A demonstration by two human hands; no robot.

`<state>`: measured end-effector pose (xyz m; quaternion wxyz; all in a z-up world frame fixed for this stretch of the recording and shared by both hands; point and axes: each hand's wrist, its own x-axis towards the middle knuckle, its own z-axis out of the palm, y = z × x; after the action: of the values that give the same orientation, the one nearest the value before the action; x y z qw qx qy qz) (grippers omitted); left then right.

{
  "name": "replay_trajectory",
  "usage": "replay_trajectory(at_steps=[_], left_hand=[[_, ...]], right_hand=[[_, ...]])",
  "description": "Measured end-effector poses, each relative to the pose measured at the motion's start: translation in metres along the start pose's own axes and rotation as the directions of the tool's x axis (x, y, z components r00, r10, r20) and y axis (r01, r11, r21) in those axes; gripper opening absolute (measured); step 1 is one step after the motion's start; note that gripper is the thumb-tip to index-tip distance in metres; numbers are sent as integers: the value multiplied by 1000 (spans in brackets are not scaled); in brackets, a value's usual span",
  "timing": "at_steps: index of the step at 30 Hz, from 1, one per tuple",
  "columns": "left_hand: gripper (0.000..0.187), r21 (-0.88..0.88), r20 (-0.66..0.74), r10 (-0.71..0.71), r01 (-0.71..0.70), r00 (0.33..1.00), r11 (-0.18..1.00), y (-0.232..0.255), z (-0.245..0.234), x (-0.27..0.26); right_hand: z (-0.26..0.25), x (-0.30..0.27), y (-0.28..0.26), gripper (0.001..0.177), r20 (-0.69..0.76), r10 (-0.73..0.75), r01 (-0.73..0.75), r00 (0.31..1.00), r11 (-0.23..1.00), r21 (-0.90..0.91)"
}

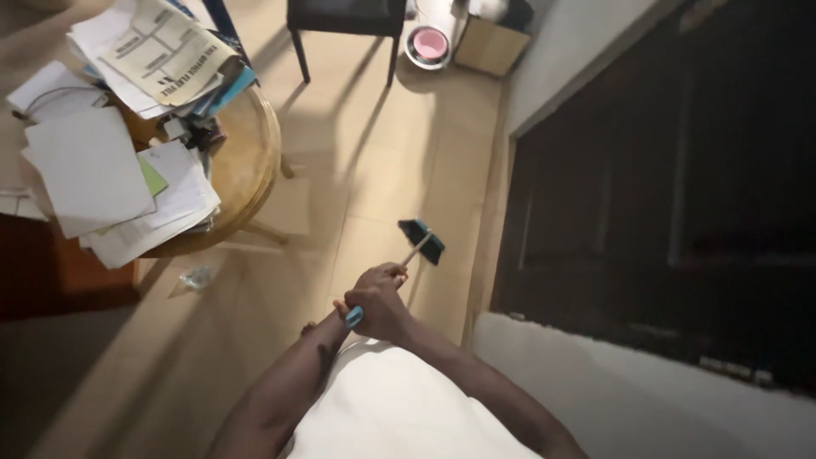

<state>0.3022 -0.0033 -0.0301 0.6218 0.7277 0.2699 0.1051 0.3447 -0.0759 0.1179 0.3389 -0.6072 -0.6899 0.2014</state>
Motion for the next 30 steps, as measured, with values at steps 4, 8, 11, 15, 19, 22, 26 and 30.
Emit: replay_trajectory(at_steps=[4, 8, 11, 15, 19, 22, 26, 30], left_hand=[[26, -153, -131, 8, -28, 991, 988, -26, 8, -12], [39, -510, -182, 41, -130, 982, 850, -101, 22, -14], [51, -692, -162, 92, -180, 982, 699, -114, 8, -9], [49, -708, -130, 121, -178, 984, 684, -88, 0, -9], [47, -716, -66, 174, -168, 983, 677, -81, -22, 16], [45, -723, -34, 214, -172, 976, 669, -63, -47, 30], [44, -716, -13, 256, -187, 967, 672, -72, -88, 58], [42, -726, 12, 272, -178, 962, 664, -97, -113, 72]], right_hand=[[2, 10, 9, 34, 89, -122, 123, 989, 992, -11], [17, 15, 20, 35, 206, -104, 97, 973, 994, 45], [20, 29, 19, 34, 299, -98, 110, 949, 994, -22], [20, 38, 18, 33, 406, -17, 72, 914, 990, -122], [36, 57, 46, 34, 338, -4, 22, 941, 998, -50], [38, 78, 58, 35, 288, -3, -5, 958, 1000, 30], [42, 124, 66, 28, 246, 121, -117, 962, 993, -31], [59, 156, 68, 16, 176, 139, -138, 975, 990, -18]])
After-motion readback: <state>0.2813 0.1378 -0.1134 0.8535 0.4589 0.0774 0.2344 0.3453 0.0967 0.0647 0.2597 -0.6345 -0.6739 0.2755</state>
